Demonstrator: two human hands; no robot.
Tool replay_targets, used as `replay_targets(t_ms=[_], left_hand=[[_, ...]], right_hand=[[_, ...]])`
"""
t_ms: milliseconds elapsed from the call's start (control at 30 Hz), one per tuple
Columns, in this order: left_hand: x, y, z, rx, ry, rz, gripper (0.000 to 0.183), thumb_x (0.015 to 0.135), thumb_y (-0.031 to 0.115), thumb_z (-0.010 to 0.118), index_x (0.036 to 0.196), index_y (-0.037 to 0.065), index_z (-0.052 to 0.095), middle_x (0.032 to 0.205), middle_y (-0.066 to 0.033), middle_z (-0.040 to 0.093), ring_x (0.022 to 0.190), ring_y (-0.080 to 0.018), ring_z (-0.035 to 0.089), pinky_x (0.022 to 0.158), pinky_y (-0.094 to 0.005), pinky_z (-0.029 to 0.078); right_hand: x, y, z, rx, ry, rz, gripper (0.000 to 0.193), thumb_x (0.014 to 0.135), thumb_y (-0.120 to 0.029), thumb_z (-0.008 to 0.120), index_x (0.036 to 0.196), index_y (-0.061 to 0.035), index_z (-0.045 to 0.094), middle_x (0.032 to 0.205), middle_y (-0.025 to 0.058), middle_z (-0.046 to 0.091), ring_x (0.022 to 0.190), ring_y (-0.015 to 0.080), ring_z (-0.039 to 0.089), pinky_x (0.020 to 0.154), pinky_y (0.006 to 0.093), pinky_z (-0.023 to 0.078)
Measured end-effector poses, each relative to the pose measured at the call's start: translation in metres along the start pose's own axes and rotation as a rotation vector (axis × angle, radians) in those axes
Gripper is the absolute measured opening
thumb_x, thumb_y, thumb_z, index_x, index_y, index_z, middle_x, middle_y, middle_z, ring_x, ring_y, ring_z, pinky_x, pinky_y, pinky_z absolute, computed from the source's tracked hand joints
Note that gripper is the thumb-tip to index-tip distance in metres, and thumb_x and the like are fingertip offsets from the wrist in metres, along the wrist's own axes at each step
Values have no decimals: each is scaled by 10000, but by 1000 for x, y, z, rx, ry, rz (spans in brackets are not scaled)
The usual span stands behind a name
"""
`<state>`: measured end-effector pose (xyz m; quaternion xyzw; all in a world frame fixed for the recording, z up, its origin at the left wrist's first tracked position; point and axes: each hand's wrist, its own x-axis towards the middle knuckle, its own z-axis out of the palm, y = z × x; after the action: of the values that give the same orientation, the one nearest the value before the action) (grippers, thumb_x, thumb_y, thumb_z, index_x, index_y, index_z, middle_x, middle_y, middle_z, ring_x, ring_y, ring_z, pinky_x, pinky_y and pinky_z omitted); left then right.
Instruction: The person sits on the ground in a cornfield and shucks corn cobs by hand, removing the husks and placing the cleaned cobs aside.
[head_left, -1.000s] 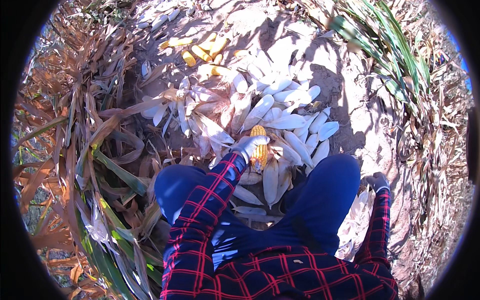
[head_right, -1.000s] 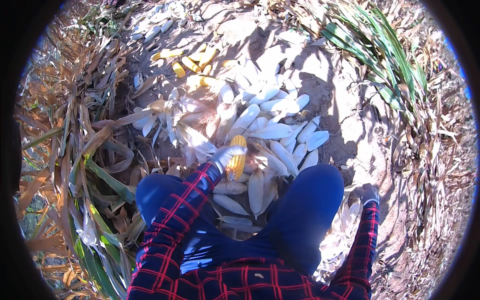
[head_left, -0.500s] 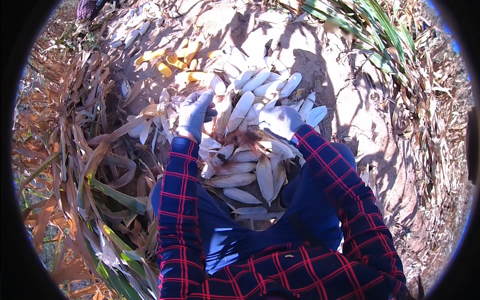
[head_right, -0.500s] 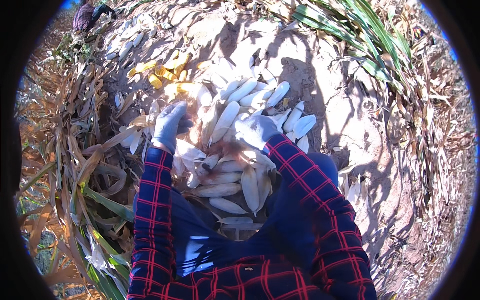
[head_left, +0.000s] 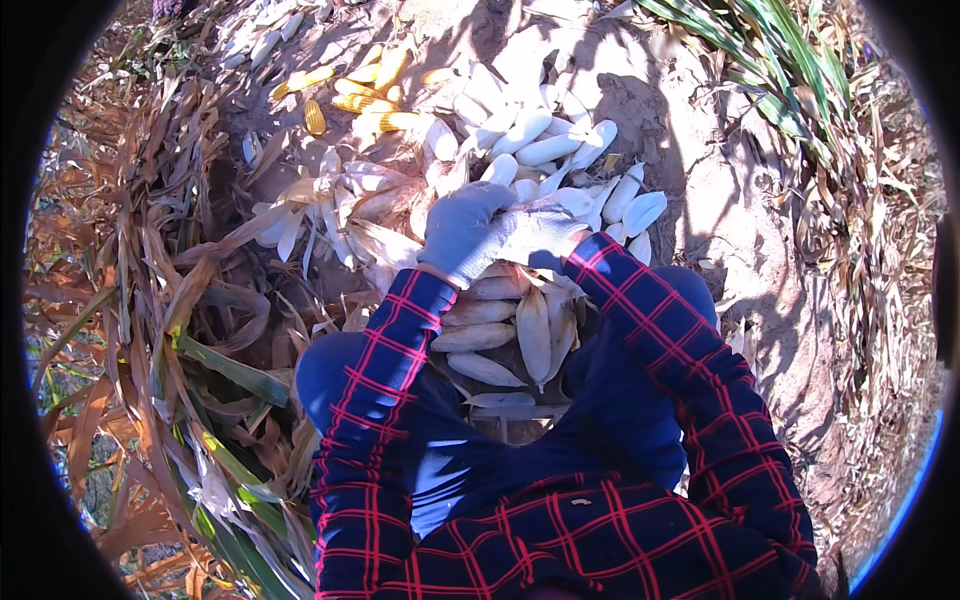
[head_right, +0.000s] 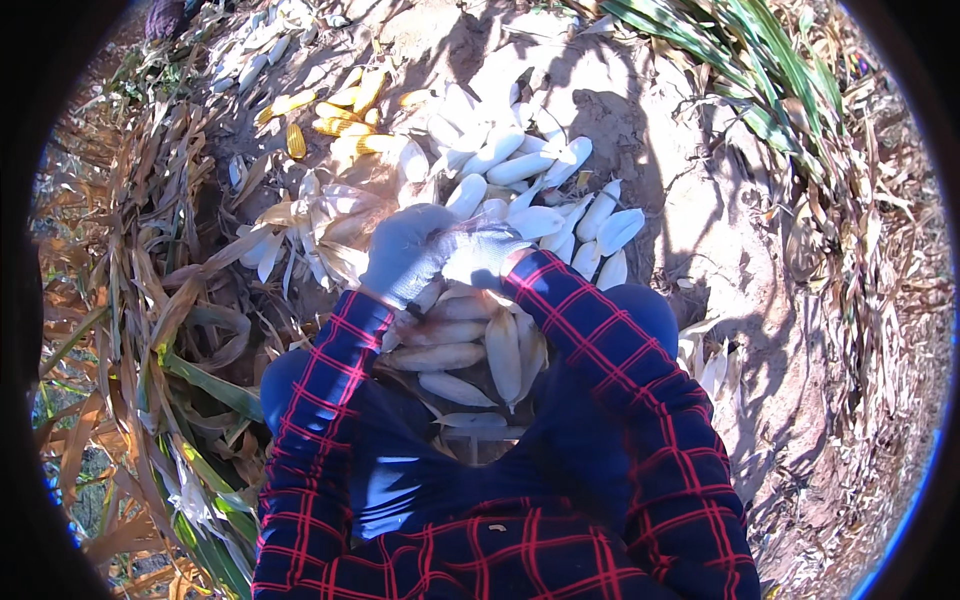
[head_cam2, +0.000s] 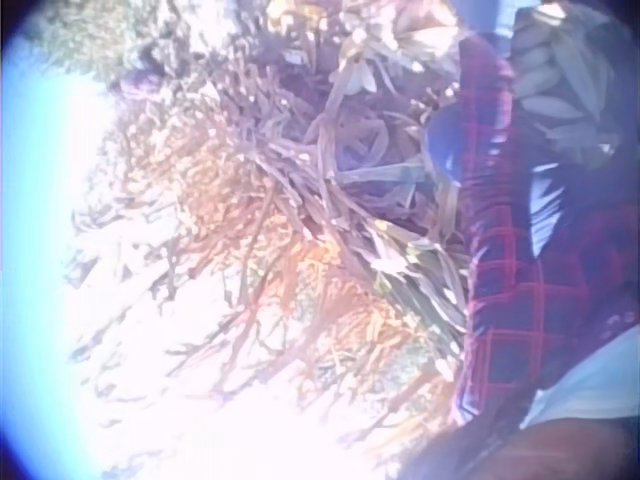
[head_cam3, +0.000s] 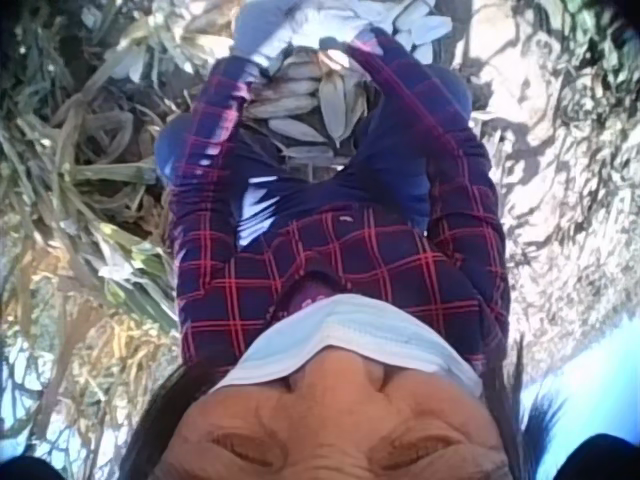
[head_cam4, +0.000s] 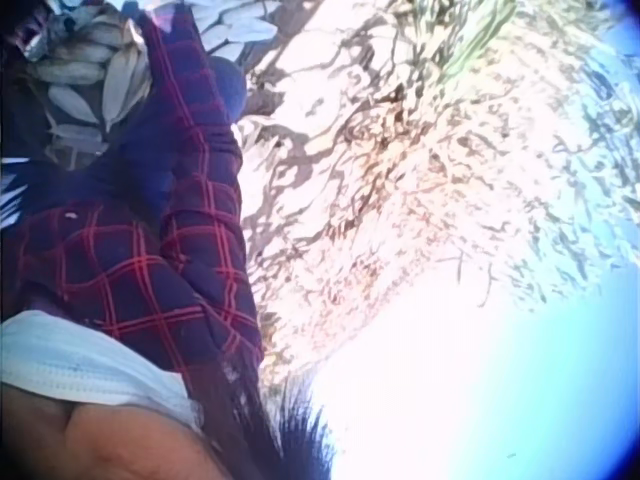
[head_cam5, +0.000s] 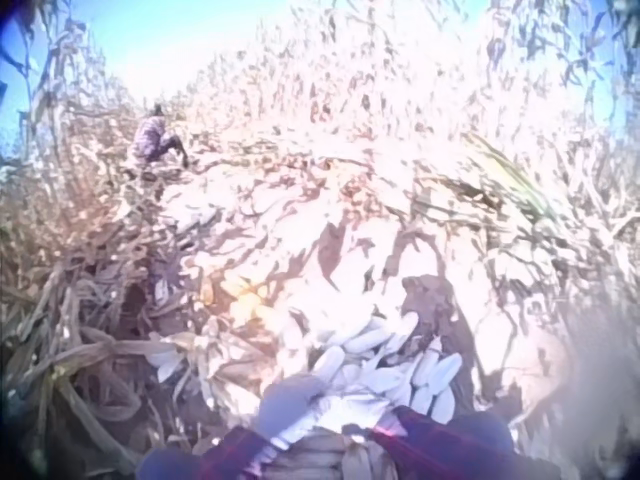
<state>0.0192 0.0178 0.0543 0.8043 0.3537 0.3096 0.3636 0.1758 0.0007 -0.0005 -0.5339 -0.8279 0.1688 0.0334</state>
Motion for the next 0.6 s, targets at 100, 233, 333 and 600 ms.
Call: replay_targets(t_ms=[100, 233, 333, 600], left_hand=[[-7, -35, -27, 200, 162, -80, 97, 753, 121, 679, 784, 33, 652, 692, -63, 617, 630, -149, 577, 616, -277, 468], [-17, -71, -98, 572, 162, -426, 171, 723, 235, 718, 794, 83, 688, 757, -79, 679, 671, -181, 644, 634, -294, 493], [-48, -77, -162, 836, 112, -696, 346, 685, 350, 747, 857, 56, 686, 821, -144, 676, 760, -268, 653, 718, -361, 501], [-128, -160, -233, 908, -35, -1073, 654, 667, 254, 772, 1229, 25, 531, 1227, -179, 564, 1120, -269, 562, 944, -349, 439]], right_hand=[[-1, 11, -5, -24, -81, -50, 307, 772, -392, 581, 897, -115, 625, 819, 147, 645, 801, 337, 625, 692, 447, 481], [-14, 36, -8, -191, -320, 108, 287, 759, -286, 579, 925, -71, 671, 918, 166, 666, 872, 333, 637, 740, 420, 495], [-5, 35, 16, -150, -422, 206, 381, 753, -354, 598, 1003, -79, 679, 994, 169, 662, 916, 320, 638, 784, 400, 503], [-3, -17, 118, -15, -656, 43, 326, 769, -288, 569, 963, -61, 698, 1001, 146, 668, 944, 310, 633, 846, 406, 483]])
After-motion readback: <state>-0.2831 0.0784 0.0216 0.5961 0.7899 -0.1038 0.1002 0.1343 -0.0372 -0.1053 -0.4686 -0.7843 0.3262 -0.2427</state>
